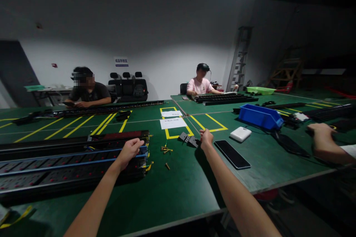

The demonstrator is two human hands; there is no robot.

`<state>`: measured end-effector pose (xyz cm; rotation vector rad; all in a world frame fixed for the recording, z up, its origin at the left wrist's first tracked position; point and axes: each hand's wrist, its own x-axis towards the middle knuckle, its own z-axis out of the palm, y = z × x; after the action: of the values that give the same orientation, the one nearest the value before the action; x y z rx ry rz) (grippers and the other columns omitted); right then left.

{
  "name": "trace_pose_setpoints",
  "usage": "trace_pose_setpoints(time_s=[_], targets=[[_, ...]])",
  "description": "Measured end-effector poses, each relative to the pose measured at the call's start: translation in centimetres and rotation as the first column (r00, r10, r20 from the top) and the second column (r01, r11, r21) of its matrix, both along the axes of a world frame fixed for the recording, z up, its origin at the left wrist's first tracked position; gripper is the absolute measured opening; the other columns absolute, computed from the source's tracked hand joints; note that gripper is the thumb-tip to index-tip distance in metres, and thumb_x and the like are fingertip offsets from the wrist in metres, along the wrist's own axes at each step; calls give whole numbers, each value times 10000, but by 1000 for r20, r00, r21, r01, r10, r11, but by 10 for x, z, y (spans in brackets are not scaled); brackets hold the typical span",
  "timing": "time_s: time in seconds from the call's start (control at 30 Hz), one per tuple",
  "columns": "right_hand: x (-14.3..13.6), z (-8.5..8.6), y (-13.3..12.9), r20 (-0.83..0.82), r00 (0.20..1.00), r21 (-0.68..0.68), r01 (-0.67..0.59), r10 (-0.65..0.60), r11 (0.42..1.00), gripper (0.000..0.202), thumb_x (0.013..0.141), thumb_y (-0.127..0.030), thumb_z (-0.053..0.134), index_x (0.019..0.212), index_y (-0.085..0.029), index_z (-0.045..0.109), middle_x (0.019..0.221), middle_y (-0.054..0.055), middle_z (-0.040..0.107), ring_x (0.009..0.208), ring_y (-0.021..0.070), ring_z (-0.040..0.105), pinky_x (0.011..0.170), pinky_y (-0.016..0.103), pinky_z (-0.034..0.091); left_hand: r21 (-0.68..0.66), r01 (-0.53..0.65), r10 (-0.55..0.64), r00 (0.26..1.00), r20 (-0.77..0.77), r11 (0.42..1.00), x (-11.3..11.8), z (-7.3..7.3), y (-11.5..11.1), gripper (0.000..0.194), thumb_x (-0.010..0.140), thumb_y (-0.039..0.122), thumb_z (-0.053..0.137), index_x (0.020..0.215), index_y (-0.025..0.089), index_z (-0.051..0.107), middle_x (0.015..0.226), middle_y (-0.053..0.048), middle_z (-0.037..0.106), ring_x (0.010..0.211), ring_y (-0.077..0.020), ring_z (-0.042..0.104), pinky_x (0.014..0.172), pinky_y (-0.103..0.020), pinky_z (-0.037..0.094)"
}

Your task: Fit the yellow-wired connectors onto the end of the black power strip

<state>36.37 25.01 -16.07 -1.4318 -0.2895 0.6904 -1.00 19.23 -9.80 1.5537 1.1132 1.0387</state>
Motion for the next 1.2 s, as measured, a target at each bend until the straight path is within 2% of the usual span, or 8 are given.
trace_pose_setpoints(time_s=[0.17, 0.27, 0.37, 0.5, 0.63, 0.8, 1.0, 1.2], targets=[[3, 5, -5, 123, 990, -57, 77, -69, 995, 270, 815, -275, 430, 641, -205, 625, 581, 18, 571, 557, 174, 480, 510, 273, 332, 1, 9, -9, 1000, 10, 1000, 0, -1, 1, 520, 731, 603, 682, 631, 229, 335, 482, 122, 259, 429, -41, 195, 443, -201, 107], [-2, 11, -14, 414, 905, -19, 116, -98, 993, 362, 869, -358, 411, 572, -224, 567, 573, 33, 560, 590, 190, 467, 551, 289, 297, 5, 12, -12, 1000, 12, 1000, 0, -1, 1, 526, 725, 612, 684, 624, 230, 337, 484, 122, 251, 431, -43, 188, 442, -201, 109], [-19, 20, -25, 780, 618, 96, 36, -98, 995, 494, 938, -466, 316, 539, -229, 484, 548, 37, 534, 557, 176, 435, 557, 297, 255, 4, 16, -16, 1000, 2, 1000, 1, 1, -1, 532, 714, 622, 684, 617, 232, 334, 483, 121, 251, 432, -46, 191, 441, -202, 111], [-60, 33, -43, 959, 282, 64, -308, 27, 949, 581, 976, -500, 294, 501, -211, 464, 507, 18, 487, 499, 132, 388, 554, 294, 227, 19, 7, -7, 1000, -9, 1000, 2, 3, -4, 510, 729, 610, 669, 613, 228, 351, 480, 115, 264, 435, -53, 205, 442, -207, 123], [-102, 42, -63, 928, -115, -354, -567, 353, 744, 648, 984, -570, 376, 481, -188, 523, 478, 1, 465, 457, 100, 356, 540, 286, 210, 30, -1, 1, 1000, -8, 1000, 3, 5, -6, 520, 726, 614, 670, 603, 227, 346, 484, 111, 271, 438, -56, 215, 445, -207, 135], [-123, 40, -78, 730, -400, -675, -546, 554, 496, 660, 873, -729, 534, 513, -184, 625, 522, 22, 553, 536, 132, 521, 550, 252, 281, 35, -11, 12, 1000, -21, 999, 6, 8, -10, 516, 718, 625, 666, 598, 222, 366, 493, 102, 302, 447, -60, 229, 448, -209, 145], [-120, 33, -76, 618, -515, -784, -459, 594, 418, 404, 857, -560, 656, 676, -207, 730, 656, 30, 673, 607, 159, 607, 533, 245, 308, 51, -26, 27, 999, -26, 998, 6, 8, -10, 515, 711, 624, 667, 591, 219, 372, 500, 92, 329, 458, -65, 259, 456, -208, 164], [-127, 30, -77, 666, -485, -746, -437, 567, 503, 266, 908, -381, 599, 789, -201, 755, 761, 51, 718, 663, 161, 620, 569, 254, 306, 52, -32, 35, 998, -51, 998, 5, 5, -6, 515, 704, 637, 653, 592, 223, 368, 483, 92, 336, 451, -64, 258, 458, -206, 170]])
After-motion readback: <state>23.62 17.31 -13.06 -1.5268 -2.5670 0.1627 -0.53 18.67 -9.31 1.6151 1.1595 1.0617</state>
